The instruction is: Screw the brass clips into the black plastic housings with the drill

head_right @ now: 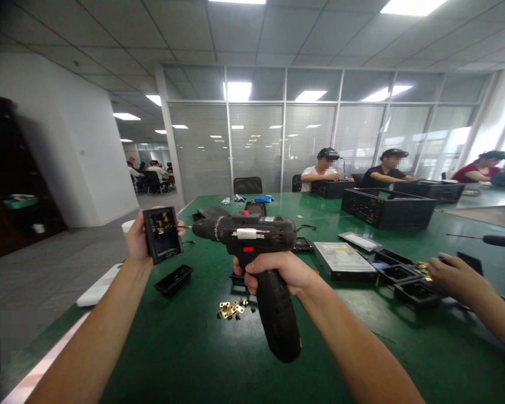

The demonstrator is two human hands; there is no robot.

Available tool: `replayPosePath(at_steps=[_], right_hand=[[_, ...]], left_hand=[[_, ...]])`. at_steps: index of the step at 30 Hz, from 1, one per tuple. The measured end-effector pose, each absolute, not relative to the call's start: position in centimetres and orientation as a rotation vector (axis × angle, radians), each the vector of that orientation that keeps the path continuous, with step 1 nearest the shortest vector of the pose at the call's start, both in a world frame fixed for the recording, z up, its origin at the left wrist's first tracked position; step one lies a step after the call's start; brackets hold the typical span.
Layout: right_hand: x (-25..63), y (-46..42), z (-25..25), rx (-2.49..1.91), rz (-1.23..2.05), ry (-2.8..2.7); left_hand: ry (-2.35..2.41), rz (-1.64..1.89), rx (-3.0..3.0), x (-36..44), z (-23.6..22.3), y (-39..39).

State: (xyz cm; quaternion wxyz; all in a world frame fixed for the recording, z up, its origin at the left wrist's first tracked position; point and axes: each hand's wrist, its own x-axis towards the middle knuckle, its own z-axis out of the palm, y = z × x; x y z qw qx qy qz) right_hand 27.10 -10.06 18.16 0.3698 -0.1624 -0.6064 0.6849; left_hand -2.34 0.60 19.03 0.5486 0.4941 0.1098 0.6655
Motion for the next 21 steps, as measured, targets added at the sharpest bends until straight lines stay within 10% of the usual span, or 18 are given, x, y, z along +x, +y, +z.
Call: replayPosePath(at_steps=[21], right_hand=[[27.03,-10.02,18.19,-0.395,1.754,-1.543]], left_hand=[[0.225,1.568,1.181,-2.36,19.03,0.71]])
